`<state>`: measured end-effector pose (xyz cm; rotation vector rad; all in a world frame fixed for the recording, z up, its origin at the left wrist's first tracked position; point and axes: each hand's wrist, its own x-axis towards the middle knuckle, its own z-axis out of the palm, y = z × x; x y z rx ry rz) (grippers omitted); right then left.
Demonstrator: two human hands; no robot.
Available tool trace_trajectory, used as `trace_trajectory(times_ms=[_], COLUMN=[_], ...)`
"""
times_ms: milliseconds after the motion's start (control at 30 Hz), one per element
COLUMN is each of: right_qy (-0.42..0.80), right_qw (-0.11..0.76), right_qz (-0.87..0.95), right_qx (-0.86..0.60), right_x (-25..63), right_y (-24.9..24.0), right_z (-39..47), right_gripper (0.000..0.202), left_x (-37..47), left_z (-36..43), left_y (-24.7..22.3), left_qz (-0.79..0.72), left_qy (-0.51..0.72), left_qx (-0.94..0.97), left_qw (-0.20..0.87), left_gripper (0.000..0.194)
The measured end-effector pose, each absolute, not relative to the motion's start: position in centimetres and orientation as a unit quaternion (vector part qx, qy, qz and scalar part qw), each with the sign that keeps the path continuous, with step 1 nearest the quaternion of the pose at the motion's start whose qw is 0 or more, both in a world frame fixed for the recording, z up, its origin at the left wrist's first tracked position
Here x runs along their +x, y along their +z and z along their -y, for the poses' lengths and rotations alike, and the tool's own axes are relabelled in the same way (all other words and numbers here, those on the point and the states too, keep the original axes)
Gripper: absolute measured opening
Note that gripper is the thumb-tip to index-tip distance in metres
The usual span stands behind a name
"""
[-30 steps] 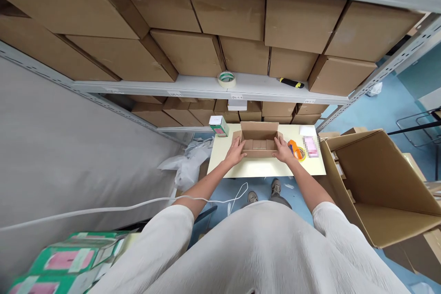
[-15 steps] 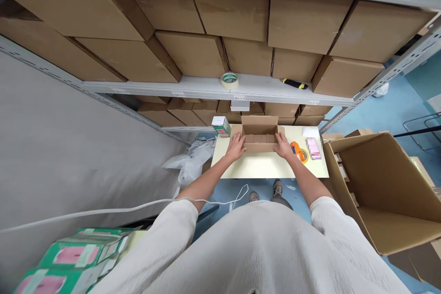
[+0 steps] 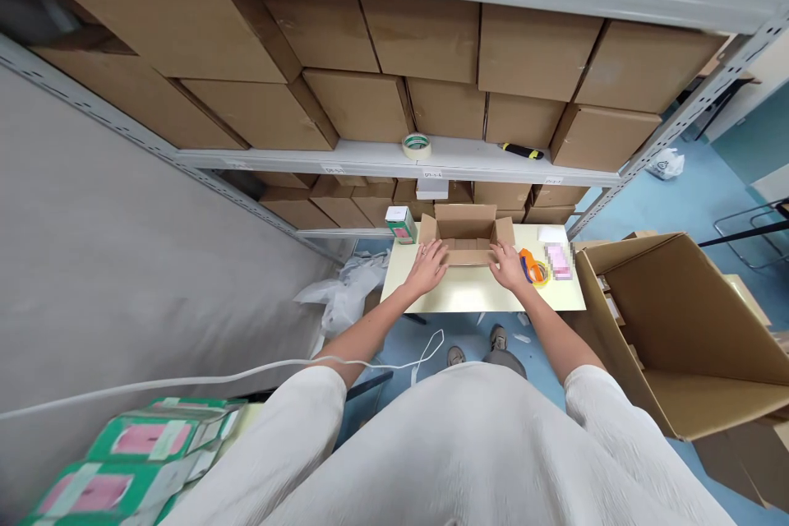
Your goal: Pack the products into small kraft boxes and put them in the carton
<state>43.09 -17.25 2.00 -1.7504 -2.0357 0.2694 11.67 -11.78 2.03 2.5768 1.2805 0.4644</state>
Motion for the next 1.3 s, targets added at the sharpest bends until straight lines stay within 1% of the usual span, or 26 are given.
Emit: trace_trajectory(times_ms=[167,300,533,767,900,1100,1300], right_qy=[0.089,0.097,0.126,0.186,0.223,0.270,0.297], right_qw=[0.248,0.251,0.241,0.181,0.140,0.083,0.029], right_qz=[0.764,0.792,0.850,0.899,0.920,0.940,0.949], right_qx=[-0.589,-0.548,-0.451,-0.353,-0.290,-0.192,-0.101], right_x=[41.8,41.1,41.2,41.3,40.2,36.5,31.4], right_y=[2.8,2.7,1.5,-0.2,-0.5,-1.0,-2.5], right_z=[19.1,20.1,22.9,30.0,34.9,41.4,49.0], right_gripper=[0.048,0.046,0.044,0.041,0.043,0.042,0.043], left_x=[11.5,11.1,12.2,16.2,18.0,18.1,18.2], left_z=[15.4,19.1,29.0,44.0,52.3,63.8,74.9], left_y=[3.1,3.5,2.6,-0.1,-0.5,-0.7,-2.9], left_qz=[-0.454,-0.489,-0.594,-0.693,-0.736,-0.797,-0.844], left_qy=[0.167,0.164,0.169,0.183,0.175,0.171,0.184], left_qx=[0.870,0.852,0.784,0.691,0.642,0.564,0.482], left_qw=[0.098,0.087,0.069,0.095,0.124,0.135,0.146], left_gripper=[0.053,0.055,0.058,0.062,0.061,0.058,0.058])
